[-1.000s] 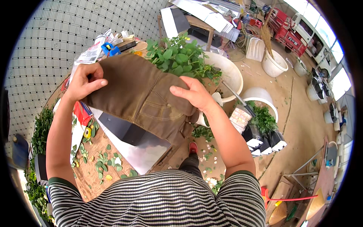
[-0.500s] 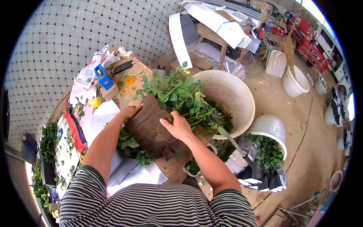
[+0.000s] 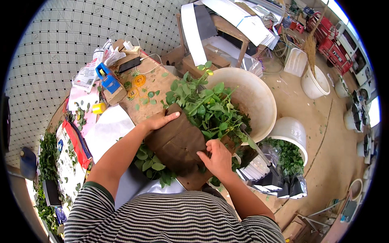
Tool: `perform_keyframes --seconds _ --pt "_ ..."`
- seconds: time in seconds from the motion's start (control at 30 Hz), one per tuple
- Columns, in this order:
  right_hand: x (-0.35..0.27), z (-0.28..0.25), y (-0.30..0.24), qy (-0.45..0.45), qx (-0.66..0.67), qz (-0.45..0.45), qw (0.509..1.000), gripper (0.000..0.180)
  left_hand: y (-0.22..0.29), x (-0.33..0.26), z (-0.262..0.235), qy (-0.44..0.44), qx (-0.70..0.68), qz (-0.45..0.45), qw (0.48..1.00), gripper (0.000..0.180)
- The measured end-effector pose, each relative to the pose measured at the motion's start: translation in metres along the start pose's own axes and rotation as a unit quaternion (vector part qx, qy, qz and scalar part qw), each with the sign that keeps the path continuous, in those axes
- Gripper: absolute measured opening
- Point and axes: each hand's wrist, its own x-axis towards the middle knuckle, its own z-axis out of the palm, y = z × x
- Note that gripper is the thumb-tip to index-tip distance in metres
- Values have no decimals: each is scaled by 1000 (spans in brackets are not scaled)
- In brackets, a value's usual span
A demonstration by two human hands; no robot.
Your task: The person repeatedly wraps small potted plants in brown paper, places them into clear plastic bags with black backing, and seals the bags with tape. The wrapped units are stacked on the table and placed into white buckets. The workspace is a greenhouse-like area with scattered leaves and packaging materials.
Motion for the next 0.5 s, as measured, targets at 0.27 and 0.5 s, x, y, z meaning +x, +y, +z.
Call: perform_keyframes --seconds 0.27,0.5 --pt "18 76 -17 -61 626 351 694 73 -22 14 8 -10 -23 -70 997 122" --pt "72 88 -49 -113 732 306 598 61 2 -18 -12 -182 -379 -133 897 63"
